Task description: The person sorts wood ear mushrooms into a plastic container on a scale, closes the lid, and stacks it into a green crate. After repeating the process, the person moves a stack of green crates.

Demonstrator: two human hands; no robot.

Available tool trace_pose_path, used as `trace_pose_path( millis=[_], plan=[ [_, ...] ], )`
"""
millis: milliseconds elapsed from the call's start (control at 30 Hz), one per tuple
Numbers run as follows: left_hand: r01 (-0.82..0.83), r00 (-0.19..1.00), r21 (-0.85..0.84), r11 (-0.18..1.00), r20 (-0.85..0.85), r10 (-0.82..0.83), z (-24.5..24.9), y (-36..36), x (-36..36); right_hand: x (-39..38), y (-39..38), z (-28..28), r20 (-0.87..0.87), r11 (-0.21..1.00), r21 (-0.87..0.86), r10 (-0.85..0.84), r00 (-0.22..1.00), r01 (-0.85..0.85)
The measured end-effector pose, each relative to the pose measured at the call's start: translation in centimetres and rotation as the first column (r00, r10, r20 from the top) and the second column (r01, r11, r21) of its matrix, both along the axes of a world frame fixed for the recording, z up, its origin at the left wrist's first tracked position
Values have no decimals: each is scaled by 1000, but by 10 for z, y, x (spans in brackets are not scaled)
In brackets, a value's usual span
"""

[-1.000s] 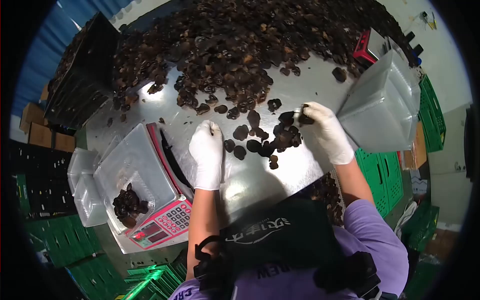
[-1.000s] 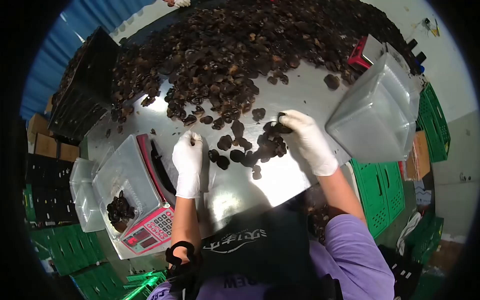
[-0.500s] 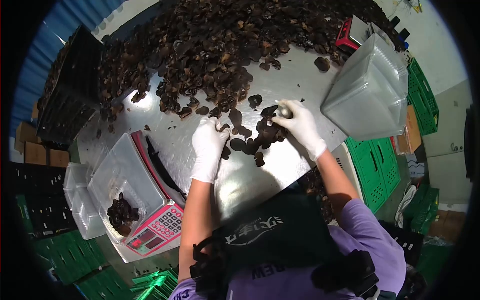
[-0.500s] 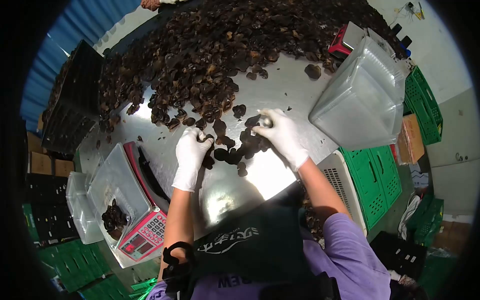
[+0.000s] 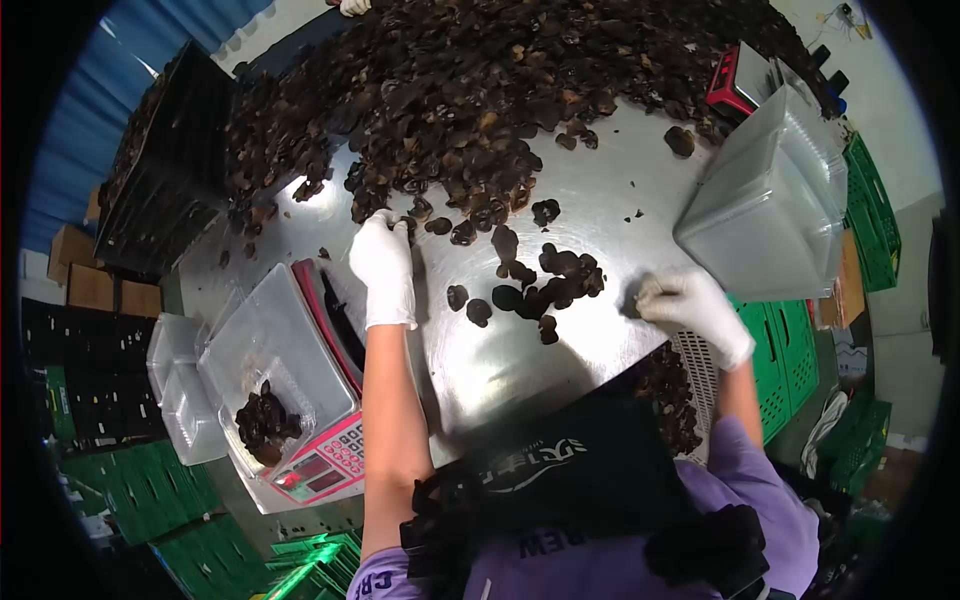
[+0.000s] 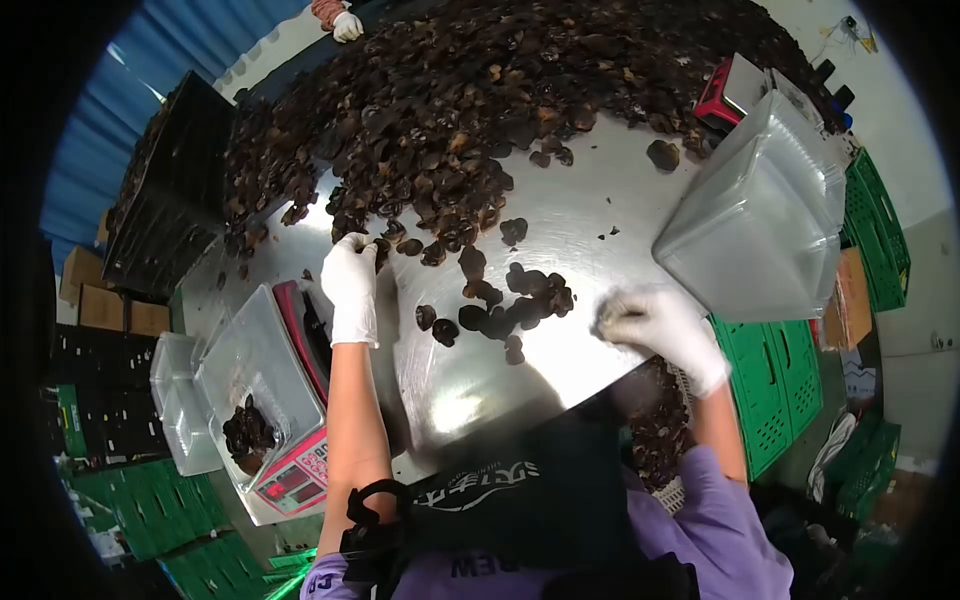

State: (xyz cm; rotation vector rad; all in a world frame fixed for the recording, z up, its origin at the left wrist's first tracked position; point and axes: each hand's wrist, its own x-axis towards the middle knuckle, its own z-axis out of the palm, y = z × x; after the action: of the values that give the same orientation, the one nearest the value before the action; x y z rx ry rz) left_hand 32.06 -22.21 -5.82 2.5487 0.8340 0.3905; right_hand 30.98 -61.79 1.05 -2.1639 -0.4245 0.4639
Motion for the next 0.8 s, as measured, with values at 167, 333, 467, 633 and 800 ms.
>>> trace_pose_path(
  millis=[167,333,467,633,800],
  plan=[
    [105,937,223,969,-349,-22,-14,13,11,-32,-59,32,142,859,-499,-53,988,118],
    [37,977,208,977,-214,8,-3,1,-3,-16,-22,10,154,812,-583,89,984,18],
    [56,998,-204,977,-17,-61,25,-13,-43,-21,-23,-14,-69,624,-733,327,943,-270],
    [318,894,-835,449,105,-436,39,-98,-88,-48,-77,-22,-238,415,-860,185,954,-295],
    [398,884,-731,555,145,-444,47,-114,-60,-44,-46,-11,175,802,-597,122,977,6]
  ],
)
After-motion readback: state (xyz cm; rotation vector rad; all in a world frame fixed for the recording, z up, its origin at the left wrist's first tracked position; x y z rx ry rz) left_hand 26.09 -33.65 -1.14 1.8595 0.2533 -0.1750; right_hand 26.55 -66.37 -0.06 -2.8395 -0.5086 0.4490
